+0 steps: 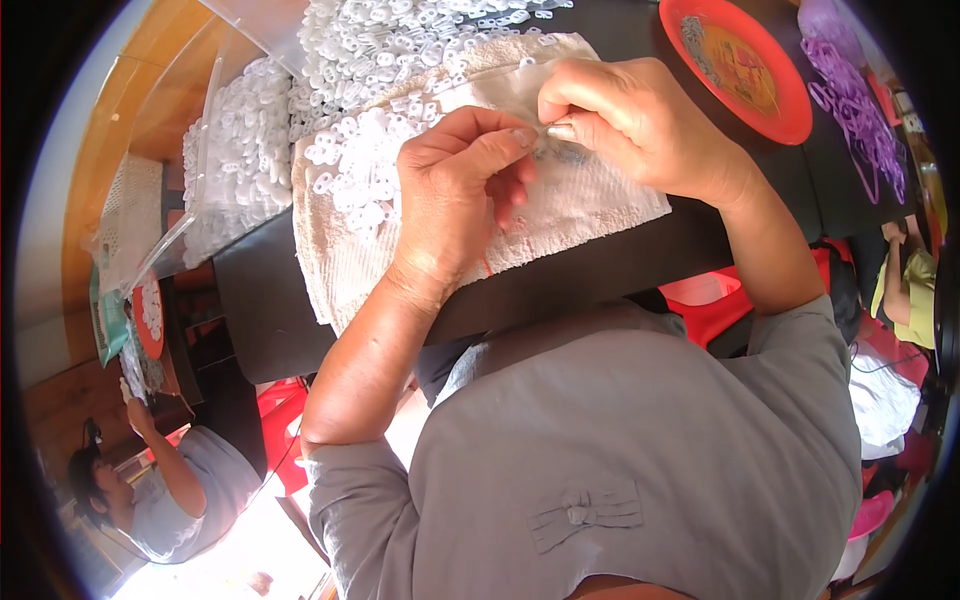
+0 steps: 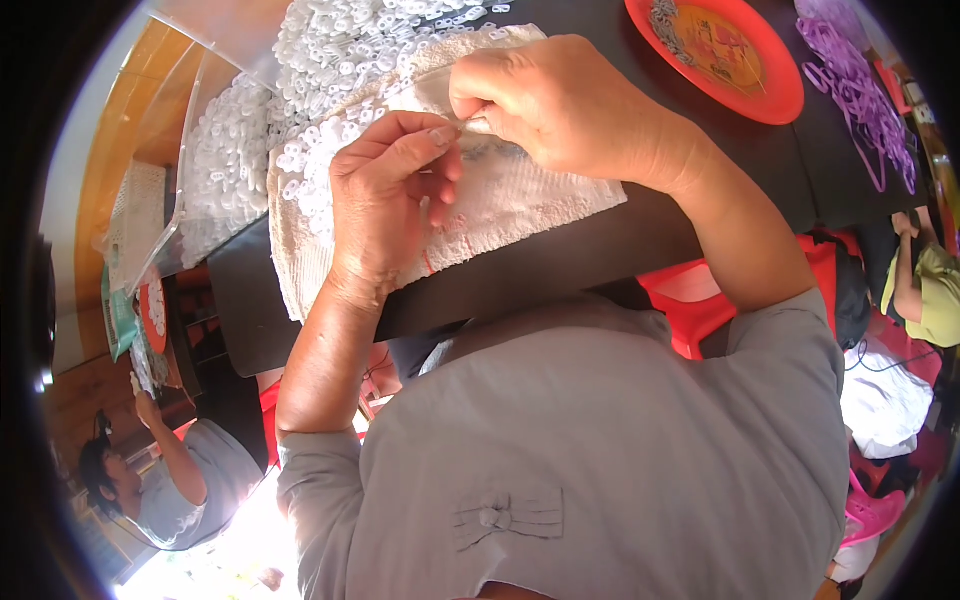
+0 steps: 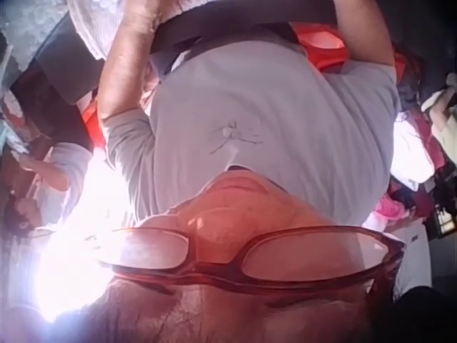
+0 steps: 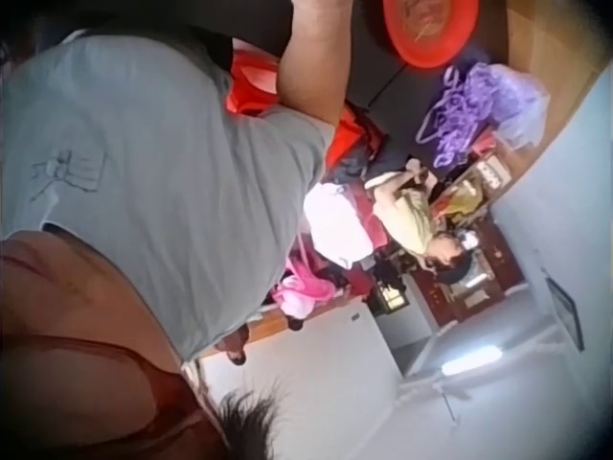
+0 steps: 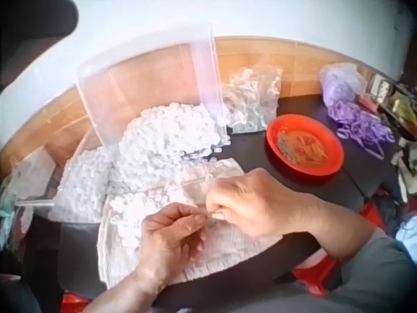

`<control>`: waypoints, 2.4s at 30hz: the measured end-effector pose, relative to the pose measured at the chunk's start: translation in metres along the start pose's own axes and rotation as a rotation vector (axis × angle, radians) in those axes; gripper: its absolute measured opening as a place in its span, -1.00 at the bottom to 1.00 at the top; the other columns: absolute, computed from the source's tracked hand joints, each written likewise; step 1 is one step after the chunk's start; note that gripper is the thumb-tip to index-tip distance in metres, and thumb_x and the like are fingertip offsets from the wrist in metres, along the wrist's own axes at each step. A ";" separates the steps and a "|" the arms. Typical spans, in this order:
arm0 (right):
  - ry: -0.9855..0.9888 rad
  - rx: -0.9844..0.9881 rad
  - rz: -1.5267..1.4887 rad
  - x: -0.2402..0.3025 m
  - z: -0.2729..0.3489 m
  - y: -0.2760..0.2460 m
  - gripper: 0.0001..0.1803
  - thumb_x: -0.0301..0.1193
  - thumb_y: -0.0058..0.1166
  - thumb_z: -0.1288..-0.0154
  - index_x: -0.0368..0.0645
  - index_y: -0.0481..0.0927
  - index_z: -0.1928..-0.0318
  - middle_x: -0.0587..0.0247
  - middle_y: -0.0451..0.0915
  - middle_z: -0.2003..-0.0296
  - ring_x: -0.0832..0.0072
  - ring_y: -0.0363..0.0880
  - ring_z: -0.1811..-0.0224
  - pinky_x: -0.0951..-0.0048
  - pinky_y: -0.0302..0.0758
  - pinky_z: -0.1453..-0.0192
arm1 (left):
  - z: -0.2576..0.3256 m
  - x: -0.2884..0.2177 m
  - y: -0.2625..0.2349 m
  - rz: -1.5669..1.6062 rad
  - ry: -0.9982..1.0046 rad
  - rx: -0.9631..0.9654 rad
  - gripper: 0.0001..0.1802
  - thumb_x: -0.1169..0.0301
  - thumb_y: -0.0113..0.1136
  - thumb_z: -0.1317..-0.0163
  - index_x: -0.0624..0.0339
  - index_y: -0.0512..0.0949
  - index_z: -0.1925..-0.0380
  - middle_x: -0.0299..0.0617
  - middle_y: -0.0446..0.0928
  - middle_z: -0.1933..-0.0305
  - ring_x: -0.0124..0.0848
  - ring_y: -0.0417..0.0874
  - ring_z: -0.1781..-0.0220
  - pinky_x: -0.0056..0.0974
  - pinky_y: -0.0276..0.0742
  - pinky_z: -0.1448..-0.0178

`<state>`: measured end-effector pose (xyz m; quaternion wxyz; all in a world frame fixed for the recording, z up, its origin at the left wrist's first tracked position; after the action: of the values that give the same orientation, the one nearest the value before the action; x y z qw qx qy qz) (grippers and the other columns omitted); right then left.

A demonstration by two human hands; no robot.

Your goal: Manually assembling small white plastic rings or components on a cloth-covered workbench.

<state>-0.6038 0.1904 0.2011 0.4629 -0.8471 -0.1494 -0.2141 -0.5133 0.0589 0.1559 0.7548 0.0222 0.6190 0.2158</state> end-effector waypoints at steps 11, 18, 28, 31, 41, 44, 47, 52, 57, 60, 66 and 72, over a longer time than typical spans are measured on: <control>-0.065 -0.061 0.034 0.005 -0.001 0.004 -0.89 -0.67 0.06 -0.18 -0.28 0.46 0.29 0.17 0.50 0.41 0.31 0.50 0.44 0.40 0.39 0.37 | -0.002 -0.002 -0.001 -0.058 0.021 0.019 -0.86 0.43 0.20 -0.26 0.31 0.60 0.31 -0.22 0.57 0.53 -0.54 0.49 0.63 -0.46 0.32 0.63; -0.014 -0.090 -0.106 0.006 -0.004 0.001 -0.82 -0.70 0.14 -0.14 -0.33 0.54 0.21 0.21 0.54 0.38 0.47 0.52 0.41 0.51 0.42 0.32 | -0.002 -0.006 -0.001 -0.044 0.074 0.062 -0.82 0.40 0.16 -0.30 0.33 0.57 0.26 -0.19 0.56 0.50 -0.50 0.50 0.60 -0.44 0.33 0.61; 0.163 -0.097 -0.293 0.007 -0.013 0.008 -0.92 -0.60 0.13 -0.25 -0.30 0.51 0.27 0.38 0.51 0.37 0.65 0.45 0.30 0.59 0.40 0.22 | 0.001 -0.019 -0.015 -0.036 0.211 -0.036 -0.85 0.43 0.21 -0.22 0.33 0.58 0.33 -0.19 0.56 0.55 -0.51 0.48 0.64 -0.41 0.32 0.62; 0.140 -0.102 -0.287 0.028 -0.020 0.005 -0.93 -0.57 0.12 -0.26 -0.28 0.49 0.28 0.41 0.49 0.39 0.68 0.41 0.33 0.62 0.36 0.23 | 0.022 -0.058 -0.030 -0.178 0.298 -0.165 -0.84 0.44 0.24 -0.17 0.35 0.62 0.36 -0.20 0.55 0.57 -0.51 0.48 0.65 -0.43 0.31 0.61; 0.171 0.152 -0.294 0.034 -0.018 0.077 -0.94 -0.61 0.10 -0.25 -0.28 0.47 0.31 0.37 0.46 0.43 0.63 0.42 0.35 0.52 0.40 0.24 | 0.050 -0.023 -0.091 -0.817 0.430 -0.148 -0.91 0.50 0.25 -0.17 0.29 0.61 0.32 -0.33 0.58 0.44 -0.57 0.52 0.46 -0.46 0.46 0.34; 0.272 0.142 -0.402 0.021 -0.015 0.080 -0.94 -0.60 0.10 -0.25 -0.28 0.48 0.31 0.41 0.47 0.43 0.67 0.42 0.34 0.55 0.40 0.24 | 0.061 -0.028 -0.087 -1.124 0.693 -0.168 -0.90 0.60 0.20 -0.03 0.23 0.56 0.40 -0.08 0.54 0.43 -0.12 0.63 0.36 -0.19 0.56 0.26; 0.423 0.146 -0.575 0.012 -0.011 0.081 -0.94 -0.60 0.12 -0.24 -0.26 0.50 0.31 0.46 0.48 0.42 0.72 0.42 0.32 0.59 0.41 0.24 | 0.062 -0.033 -0.081 -1.230 0.779 -0.155 -0.87 0.59 0.23 -0.02 0.19 0.56 0.38 -0.13 0.52 0.38 -0.15 0.61 0.31 -0.14 0.55 0.27; 0.380 0.123 -0.563 0.012 -0.012 0.080 -0.94 -0.59 0.12 -0.25 -0.26 0.50 0.31 0.46 0.47 0.42 0.75 0.40 0.33 0.62 0.38 0.25 | 0.057 -0.028 -0.055 -1.402 0.869 0.003 -0.80 0.56 0.28 0.01 0.15 0.55 0.33 -0.15 0.50 0.29 -0.16 0.59 0.24 -0.11 0.54 0.27; 0.366 0.125 -0.605 0.011 -0.011 0.076 -0.95 -0.59 0.11 -0.25 -0.25 0.49 0.32 0.47 0.46 0.42 0.75 0.40 0.34 0.63 0.38 0.25 | 0.069 -0.028 -0.073 -1.346 0.800 -0.020 -0.79 0.58 0.28 0.01 0.17 0.57 0.31 -0.16 0.50 0.31 -0.15 0.59 0.26 -0.12 0.54 0.25; 0.374 0.145 -0.616 0.012 -0.011 0.074 -0.95 -0.60 0.10 -0.25 -0.25 0.49 0.32 0.47 0.46 0.43 0.74 0.40 0.34 0.62 0.37 0.25 | 0.073 -0.028 -0.088 -1.187 0.700 -0.101 -0.84 0.64 0.25 -0.01 0.22 0.58 0.37 -0.16 0.51 0.37 -0.15 0.58 0.30 -0.17 0.52 0.24; 0.373 0.126 -0.570 0.008 -0.009 0.078 -0.95 -0.60 0.10 -0.23 -0.27 0.50 0.31 0.44 0.48 0.42 0.72 0.42 0.34 0.60 0.39 0.24 | 0.061 -0.029 -0.066 -1.445 0.811 -0.011 -0.87 0.61 0.22 -0.03 0.21 0.57 0.37 -0.13 0.51 0.35 -0.15 0.59 0.30 -0.13 0.55 0.27; 0.279 0.069 -0.520 0.013 -0.011 0.077 -0.96 -0.60 0.07 -0.25 -0.29 0.51 0.28 0.39 0.51 0.43 0.68 0.45 0.32 0.56 0.42 0.22 | 0.059 -0.023 -0.071 -1.507 0.708 -0.031 -0.87 0.57 0.24 -0.04 0.20 0.55 0.36 -0.11 0.49 0.34 -0.13 0.60 0.27 -0.10 0.57 0.23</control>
<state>-0.5604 0.1410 0.1574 0.4370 -0.7266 -0.3034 -0.4348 -0.4397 0.0002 0.1692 0.4582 -0.4774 0.6659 -0.3445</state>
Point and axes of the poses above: each hand's wrist, its own z-axis away from the middle knuckle, its own y-axis out of the palm, x = y × z, the point moved 5 cm from there along -z, towards the middle knuckle
